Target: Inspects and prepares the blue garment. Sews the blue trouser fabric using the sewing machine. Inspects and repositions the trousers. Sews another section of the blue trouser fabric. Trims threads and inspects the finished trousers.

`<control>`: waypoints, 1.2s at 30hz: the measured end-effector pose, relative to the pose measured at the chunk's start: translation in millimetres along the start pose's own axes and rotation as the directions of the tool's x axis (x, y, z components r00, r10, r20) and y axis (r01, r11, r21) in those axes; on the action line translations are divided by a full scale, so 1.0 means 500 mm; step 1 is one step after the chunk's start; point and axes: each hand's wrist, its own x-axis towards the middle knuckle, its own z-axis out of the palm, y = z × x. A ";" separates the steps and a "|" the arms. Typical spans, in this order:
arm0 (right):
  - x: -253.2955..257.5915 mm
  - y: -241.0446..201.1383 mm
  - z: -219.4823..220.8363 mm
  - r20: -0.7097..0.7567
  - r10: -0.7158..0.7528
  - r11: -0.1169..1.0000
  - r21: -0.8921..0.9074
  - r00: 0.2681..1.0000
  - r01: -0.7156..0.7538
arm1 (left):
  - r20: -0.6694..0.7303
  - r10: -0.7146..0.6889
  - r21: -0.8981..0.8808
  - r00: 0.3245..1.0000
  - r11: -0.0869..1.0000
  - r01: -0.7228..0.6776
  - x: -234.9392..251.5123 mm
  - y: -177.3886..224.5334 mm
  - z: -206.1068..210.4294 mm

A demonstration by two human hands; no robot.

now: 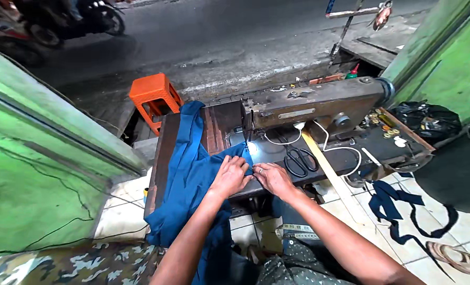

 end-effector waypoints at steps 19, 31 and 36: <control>0.020 -0.006 -0.007 0.048 0.032 0.997 -0.078 0.998 -0.028 | -0.133 -0.029 -0.040 0.991 0.999 0.024 0.003 -0.022 0.051; 0.076 -0.004 -0.013 0.170 0.186 0.979 -0.118 0.968 -0.167 | -0.061 -0.143 0.025 0.988 0.989 0.144 0.045 -0.044 0.042; 0.084 -0.006 -0.020 0.195 0.216 0.975 -0.101 0.957 -0.200 | -0.245 -0.096 0.053 0.965 0.992 0.112 0.039 -0.071 0.018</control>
